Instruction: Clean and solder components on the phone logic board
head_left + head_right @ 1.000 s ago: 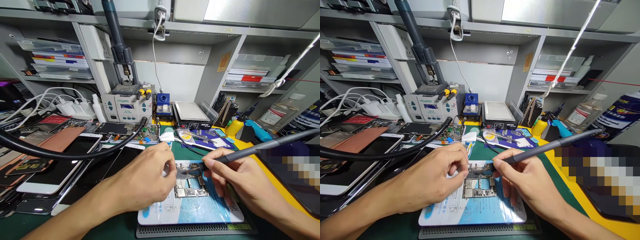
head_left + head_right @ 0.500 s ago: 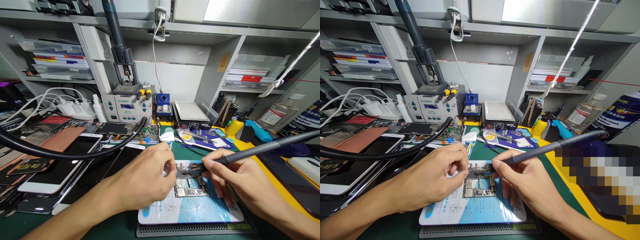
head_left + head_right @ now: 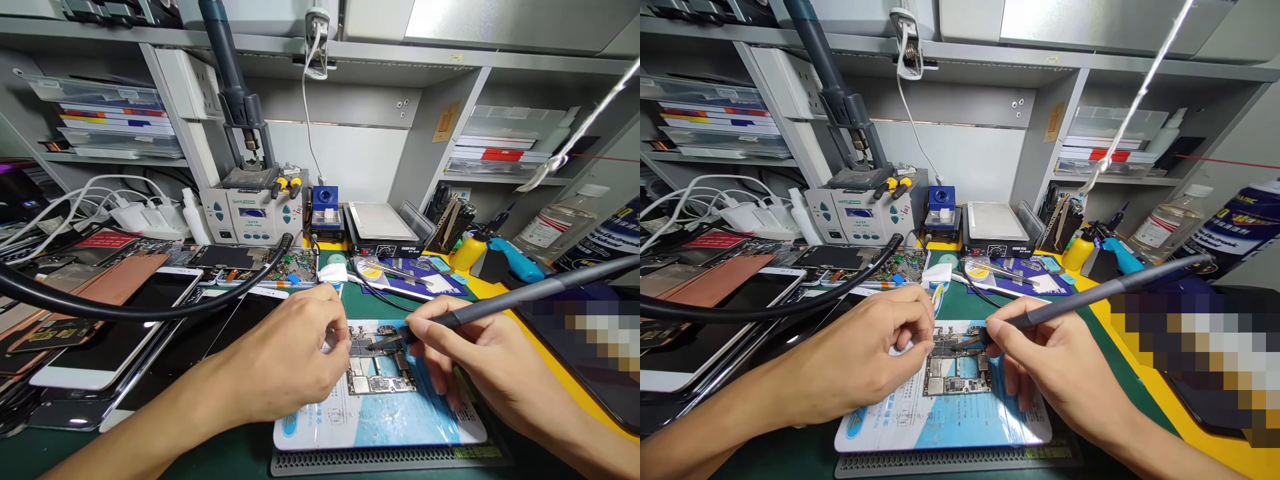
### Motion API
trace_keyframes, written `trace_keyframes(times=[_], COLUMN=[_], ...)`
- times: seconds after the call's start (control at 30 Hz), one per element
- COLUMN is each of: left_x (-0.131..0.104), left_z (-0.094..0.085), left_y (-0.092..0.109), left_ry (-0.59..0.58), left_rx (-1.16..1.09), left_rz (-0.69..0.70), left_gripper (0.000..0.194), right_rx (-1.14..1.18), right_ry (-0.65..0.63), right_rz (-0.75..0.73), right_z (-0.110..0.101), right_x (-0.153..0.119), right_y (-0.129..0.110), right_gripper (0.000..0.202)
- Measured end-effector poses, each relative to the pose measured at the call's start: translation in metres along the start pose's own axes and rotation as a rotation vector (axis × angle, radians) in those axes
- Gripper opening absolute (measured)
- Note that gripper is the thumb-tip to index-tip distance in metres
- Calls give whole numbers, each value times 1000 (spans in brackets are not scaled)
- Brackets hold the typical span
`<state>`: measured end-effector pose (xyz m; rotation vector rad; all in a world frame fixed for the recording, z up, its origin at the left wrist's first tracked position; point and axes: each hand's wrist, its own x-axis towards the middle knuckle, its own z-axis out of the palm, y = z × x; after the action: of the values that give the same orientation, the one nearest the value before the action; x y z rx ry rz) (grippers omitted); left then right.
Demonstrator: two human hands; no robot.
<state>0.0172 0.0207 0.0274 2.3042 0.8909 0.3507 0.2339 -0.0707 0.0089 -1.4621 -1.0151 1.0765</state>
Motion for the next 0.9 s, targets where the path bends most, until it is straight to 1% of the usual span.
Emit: trace_keyframes(times=[0.2, 0.4, 0.6, 0.9], left_x=[0, 2, 1, 2], left_z=[1, 1, 2, 1], left_y=[0, 0, -1, 0], left_ry=[12, 14, 17, -3], left_rx=[-3, -9, -4, 0], left_rz=[15, 11, 20, 7], left_gripper=[12, 11, 13, 12], right_rx=[13, -36, -71, -102], right_ry=[3, 6, 17, 5], right_rz=[2, -25, -29, -15], right_z=[-1, 0, 0, -3], right_x=[0, -1, -1, -1], right_y=[2, 3, 4, 4], right_gripper=[45, 41, 42, 42])
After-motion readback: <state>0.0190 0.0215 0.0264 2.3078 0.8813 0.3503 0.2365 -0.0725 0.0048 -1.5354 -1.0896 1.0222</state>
